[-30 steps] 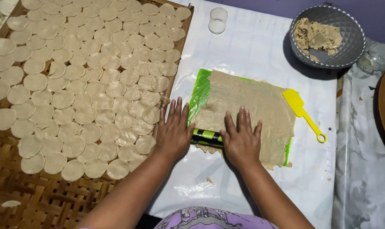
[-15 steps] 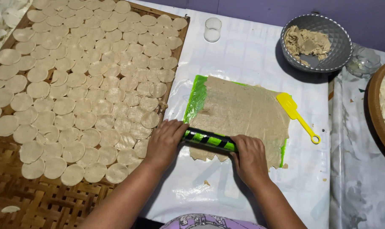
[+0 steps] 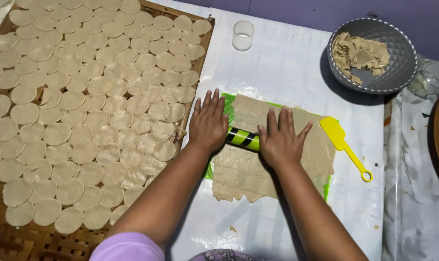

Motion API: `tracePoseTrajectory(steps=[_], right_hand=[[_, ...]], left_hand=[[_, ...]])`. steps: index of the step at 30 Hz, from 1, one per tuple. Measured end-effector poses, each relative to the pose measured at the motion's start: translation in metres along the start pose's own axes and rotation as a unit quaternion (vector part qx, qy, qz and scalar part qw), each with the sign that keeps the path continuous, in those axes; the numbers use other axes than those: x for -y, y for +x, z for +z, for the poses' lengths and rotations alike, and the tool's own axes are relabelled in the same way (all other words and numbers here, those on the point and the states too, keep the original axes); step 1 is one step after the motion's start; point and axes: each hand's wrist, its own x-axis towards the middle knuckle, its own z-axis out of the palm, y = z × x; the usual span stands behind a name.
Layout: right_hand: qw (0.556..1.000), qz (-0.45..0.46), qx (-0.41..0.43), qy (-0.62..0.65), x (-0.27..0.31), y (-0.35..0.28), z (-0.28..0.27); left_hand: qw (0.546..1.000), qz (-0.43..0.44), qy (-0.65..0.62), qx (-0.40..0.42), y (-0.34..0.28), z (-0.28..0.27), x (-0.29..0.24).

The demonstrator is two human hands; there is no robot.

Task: Prepare circular dough wrappers by rolling out dough and placing the finished pieces onto a large bamboo tray for drying.

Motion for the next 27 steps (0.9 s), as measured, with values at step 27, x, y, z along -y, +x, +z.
tracePoseTrajectory(steps=[27], right_hand=[[0.986, -0.100, -0.132, 0.009, -0.001, -0.073, 0.038]], left_hand=[[0.996, 0.020, -0.063, 0.065, -0.078, -0.002, 0.002]])
